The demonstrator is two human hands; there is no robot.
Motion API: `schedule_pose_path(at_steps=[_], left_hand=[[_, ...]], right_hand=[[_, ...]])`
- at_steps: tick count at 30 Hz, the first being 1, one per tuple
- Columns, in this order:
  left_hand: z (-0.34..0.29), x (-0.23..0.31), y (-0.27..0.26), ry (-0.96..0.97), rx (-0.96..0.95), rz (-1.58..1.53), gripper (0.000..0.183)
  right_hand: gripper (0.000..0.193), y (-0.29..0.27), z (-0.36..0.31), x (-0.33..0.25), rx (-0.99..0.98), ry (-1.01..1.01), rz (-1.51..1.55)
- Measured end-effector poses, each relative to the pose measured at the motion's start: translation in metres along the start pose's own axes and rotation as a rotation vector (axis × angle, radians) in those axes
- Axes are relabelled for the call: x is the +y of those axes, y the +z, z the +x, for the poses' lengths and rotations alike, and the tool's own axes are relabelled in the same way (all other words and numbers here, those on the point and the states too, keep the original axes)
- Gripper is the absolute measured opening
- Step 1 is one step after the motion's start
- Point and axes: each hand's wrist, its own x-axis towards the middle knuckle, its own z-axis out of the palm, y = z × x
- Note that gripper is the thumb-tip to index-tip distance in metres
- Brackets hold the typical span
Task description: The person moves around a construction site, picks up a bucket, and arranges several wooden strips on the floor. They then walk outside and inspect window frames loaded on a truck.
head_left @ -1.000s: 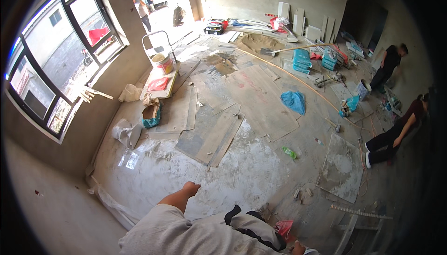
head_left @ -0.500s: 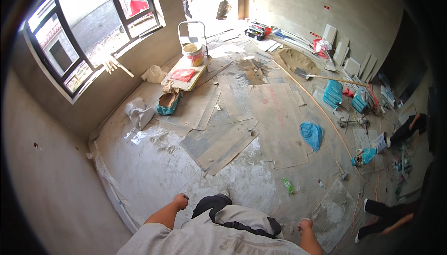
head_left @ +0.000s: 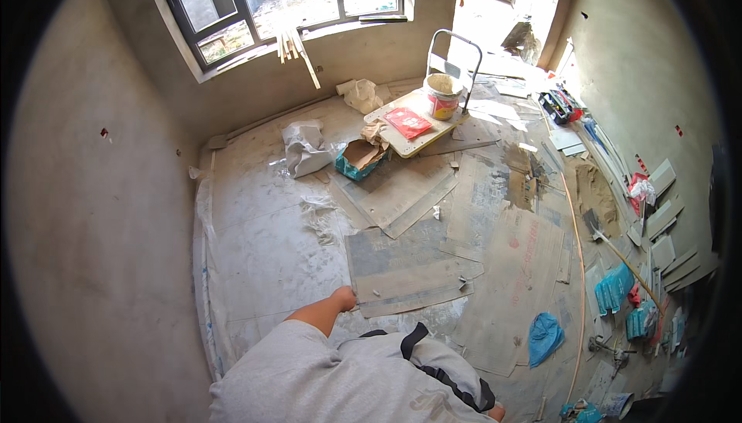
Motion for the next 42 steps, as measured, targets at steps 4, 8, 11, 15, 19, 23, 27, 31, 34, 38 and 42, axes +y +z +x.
schedule_pose_path(at_steps=[4, 8, 11, 15, 19, 23, 27, 31, 34, 38, 42], left_hand=[[0.067, 0.113, -0.079, 0.022, 0.308, -0.488, 0.031], [0.132, 0.187, -0.129, 0.048, 0.381, -0.554, 0.045], [0.14, 0.204, -0.127, 0.026, 0.398, -0.376, 0.054], [0.136, 0.202, -0.11, -0.435, 0.218, -0.495, 0.061], [0.164, 0.2, -0.101, -0.411, 0.271, -0.511, 0.045], [0.197, 0.194, -0.094, -0.33, 0.415, -0.866, 0.026], [0.216, 0.179, -0.106, -0.455, 0.354, -0.736, 0.024], [0.246, 0.173, -0.154, -0.466, 0.363, -0.46, 0.029], [0.261, 0.179, -0.193, -0.396, 0.27, -0.295, 0.037], [0.265, 0.202, -0.232, -0.648, 0.468, -0.98, 0.048], [0.253, 0.221, -0.259, -0.794, 0.588, -1.102, 0.049]], right_hand=[[0.011, 0.017, 0.025, -0.064, -0.052, 0.172, 0.017], [0.014, 0.023, 0.086, -0.165, -0.1, 0.251, 0.042], [0.016, 0.006, 0.147, -0.221, -0.114, 0.286, 0.062], [0.019, -0.024, 0.236, -0.317, -0.098, 0.295, 0.122], [0.022, -0.035, 0.348, -0.472, -0.106, 0.12, 0.161], [0.024, -0.022, 0.425, -0.602, -0.123, -0.081, 0.222], [0.03, 0.025, 0.445, -0.692, -0.126, -0.135, 0.28], [0.028, 0.097, 0.432, -0.719, -0.214, -0.079, 0.137], [0.021, 0.12, 0.411, -0.694, -0.298, 0.067, -0.207], [0.018, 0.132, 0.408, -0.694, -0.376, 0.011, -0.406], [0.015, 0.176, 0.462, -0.788, -0.405, 0.026, -0.518]])
